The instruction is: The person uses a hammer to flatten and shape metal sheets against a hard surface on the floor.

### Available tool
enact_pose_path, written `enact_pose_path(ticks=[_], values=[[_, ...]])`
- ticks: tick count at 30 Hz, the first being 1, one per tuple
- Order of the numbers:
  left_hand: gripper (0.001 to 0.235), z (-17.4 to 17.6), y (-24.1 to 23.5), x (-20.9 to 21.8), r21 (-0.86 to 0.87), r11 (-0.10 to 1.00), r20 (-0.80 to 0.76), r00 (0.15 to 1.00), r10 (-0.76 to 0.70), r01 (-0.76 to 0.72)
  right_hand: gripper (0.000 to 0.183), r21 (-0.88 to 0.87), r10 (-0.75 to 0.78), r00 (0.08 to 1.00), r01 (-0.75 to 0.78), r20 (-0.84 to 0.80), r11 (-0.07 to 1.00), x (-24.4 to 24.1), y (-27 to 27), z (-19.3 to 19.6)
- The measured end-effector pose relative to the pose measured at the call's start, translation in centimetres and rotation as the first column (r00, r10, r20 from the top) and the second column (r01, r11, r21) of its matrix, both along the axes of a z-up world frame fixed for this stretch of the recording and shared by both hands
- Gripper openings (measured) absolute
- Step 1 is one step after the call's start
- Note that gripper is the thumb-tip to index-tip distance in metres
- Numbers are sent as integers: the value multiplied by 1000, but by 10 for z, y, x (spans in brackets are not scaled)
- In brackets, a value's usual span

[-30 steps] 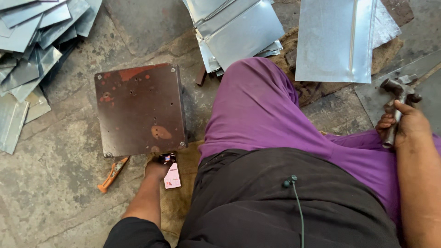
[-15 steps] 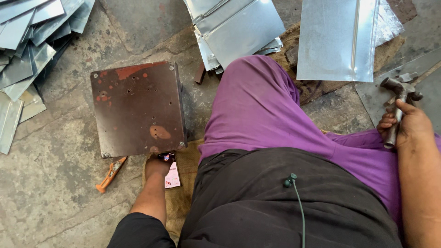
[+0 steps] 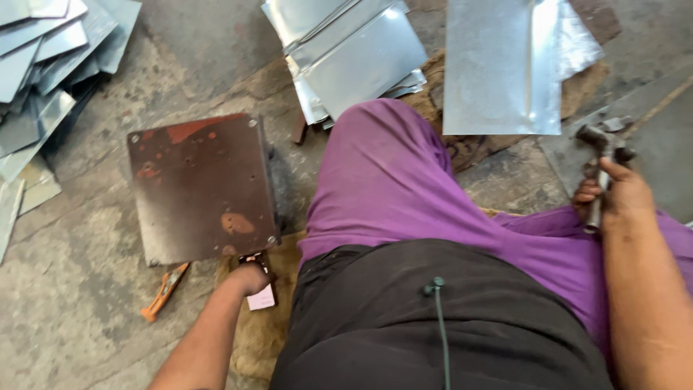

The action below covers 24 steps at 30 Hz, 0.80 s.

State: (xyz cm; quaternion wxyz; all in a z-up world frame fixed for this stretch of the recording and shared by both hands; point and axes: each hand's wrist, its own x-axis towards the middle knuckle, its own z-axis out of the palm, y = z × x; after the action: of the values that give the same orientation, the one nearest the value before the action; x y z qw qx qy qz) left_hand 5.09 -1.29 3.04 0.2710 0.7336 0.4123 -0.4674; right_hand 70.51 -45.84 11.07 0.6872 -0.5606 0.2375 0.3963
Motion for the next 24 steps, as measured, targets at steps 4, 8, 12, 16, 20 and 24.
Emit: enact_pose_path(ticks=[4,8,12,16,20,24], values=[[39,42,-7,69,-254,939,-16,971,237,-233,32,-1,18,1000,-18,7,1000,3,4,-7],[49,83,-18,103,-436,892,197,955,223,-119,34,24,-21,998,22,-52,999,-3,10,-7],[46,101,-19,116,-351,921,67,977,202,-167,32,-7,-77,993,77,-88,997,-11,12,6],[39,111,-13,123,-350,934,63,993,103,-75,31,8,-101,987,102,-122,995,-13,22,11],[31,135,3,138,-336,941,78,994,79,-48,30,32,-107,988,111,-108,993,-16,21,11],[32,190,15,181,60,973,370,901,-228,222,29,-26,-91,994,90,-66,996,-18,29,12]])
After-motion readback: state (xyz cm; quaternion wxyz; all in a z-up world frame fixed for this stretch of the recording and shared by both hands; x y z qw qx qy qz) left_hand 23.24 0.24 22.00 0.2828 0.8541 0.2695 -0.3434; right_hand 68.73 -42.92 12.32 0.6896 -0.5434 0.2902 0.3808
